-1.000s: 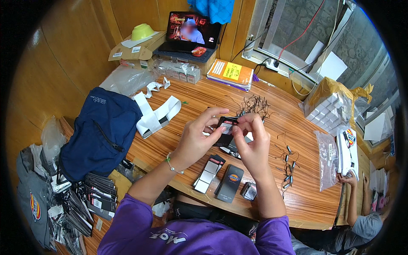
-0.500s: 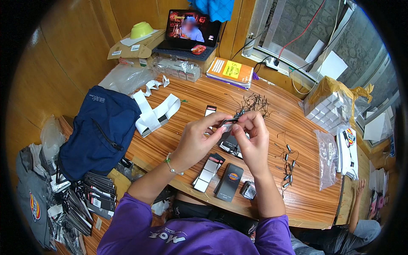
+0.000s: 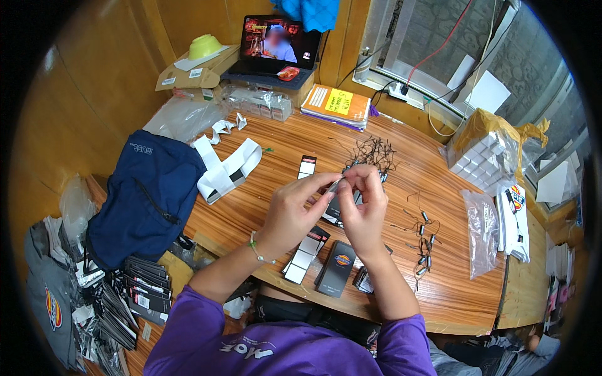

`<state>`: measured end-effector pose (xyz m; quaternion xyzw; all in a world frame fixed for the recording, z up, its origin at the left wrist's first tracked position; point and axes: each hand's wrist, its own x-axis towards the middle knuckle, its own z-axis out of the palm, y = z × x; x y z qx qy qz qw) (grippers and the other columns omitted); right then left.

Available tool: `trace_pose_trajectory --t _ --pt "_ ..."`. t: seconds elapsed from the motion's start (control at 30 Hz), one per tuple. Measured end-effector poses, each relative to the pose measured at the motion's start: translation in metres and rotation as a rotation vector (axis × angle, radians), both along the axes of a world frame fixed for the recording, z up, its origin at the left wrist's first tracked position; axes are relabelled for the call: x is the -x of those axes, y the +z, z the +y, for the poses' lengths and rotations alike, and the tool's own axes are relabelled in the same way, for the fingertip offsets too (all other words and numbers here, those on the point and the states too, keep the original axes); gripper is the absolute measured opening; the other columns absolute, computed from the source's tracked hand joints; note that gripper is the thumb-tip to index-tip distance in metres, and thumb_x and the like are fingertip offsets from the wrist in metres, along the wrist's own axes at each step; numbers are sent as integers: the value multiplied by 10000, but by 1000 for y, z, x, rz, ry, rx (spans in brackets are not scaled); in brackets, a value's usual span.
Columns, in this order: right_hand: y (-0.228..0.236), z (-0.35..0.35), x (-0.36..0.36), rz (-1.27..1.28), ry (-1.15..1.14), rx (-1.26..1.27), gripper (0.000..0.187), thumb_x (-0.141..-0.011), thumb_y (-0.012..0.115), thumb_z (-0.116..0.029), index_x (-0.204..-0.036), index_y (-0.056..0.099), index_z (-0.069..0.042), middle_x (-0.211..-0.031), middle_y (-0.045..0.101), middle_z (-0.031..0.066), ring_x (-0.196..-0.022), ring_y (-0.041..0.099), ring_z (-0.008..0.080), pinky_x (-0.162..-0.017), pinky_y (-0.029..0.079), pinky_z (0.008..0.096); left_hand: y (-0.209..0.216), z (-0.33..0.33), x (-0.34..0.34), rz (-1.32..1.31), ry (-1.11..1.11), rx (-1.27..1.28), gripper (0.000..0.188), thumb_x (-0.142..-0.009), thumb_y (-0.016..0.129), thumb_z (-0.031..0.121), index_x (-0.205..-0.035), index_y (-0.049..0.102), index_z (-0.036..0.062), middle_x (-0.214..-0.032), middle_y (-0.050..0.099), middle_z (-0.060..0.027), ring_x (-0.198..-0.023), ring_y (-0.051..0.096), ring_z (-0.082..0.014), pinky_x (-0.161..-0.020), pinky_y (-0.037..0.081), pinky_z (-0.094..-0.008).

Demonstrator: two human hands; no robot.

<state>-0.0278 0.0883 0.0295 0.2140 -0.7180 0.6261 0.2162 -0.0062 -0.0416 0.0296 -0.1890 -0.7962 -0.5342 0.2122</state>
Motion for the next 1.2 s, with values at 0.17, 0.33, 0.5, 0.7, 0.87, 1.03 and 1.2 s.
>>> trace_pose_trajectory --t 0.17,0.33,0.5,0.7,0.87,1.03,1.2 --pt "2 2 3 -134 111 123 172 -817 555 32 -985 525 14 -724 589 72 -662 551 91 -604 438 211 6 -5 3 161 71 154 302 -747 602 -58 -1033 612 39 -928 617 -94 -814 610 -220 -675 496 -275" --pt "11 18 11 -375 367 83 208 -834 553 22 -1042 549 22 -823 626 60 -788 574 69 -680 457 192 12 -13 7 328 108 221 281 -659 612 -87 -883 675 71 -824 601 -47 -813 567 -219 -707 463 -310" --pt "16 20 9 -449 504 211 161 -844 562 -11 -1000 571 26 -826 614 26 -765 555 62 -670 432 174 14 -21 9 521 143 344 251 -637 631 -47 -839 683 93 -811 620 -20 -804 575 -198 -723 457 -324" --pt "1 13 14 -362 327 292 67 -864 557 -76 -879 554 -11 -922 561 19 -853 496 63 -727 399 208 12 -16 7 569 47 405 186 -662 639 -35 -791 677 92 -789 640 -21 -773 595 -200 -731 461 -331" --pt "20 38 21 -160 334 799 91 -904 512 -145 -920 500 -56 -868 550 52 -806 523 122 -744 434 256 -1 -5 10 145 -132 215 220 -733 626 20 -947 633 73 -863 612 -49 -779 592 -222 -730 488 -334" --pt "29 51 12 -193 471 763 98 -915 490 -135 -955 483 -45 -758 530 47 -720 527 105 -656 444 223 0 2 8 -281 -337 53 435 -729 678 101 -1137 533 61 -1103 523 -99 -935 538 -207 -808 458 -334" --pt "45 58 2 -174 413 621 108 -888 530 -103 -941 519 -10 -742 561 30 -663 522 67 -608 435 198 -22 -27 9 -386 -379 625 542 -675 719 296 -1118 546 35 -1099 547 -105 -1044 494 -264 -914 388 -360"
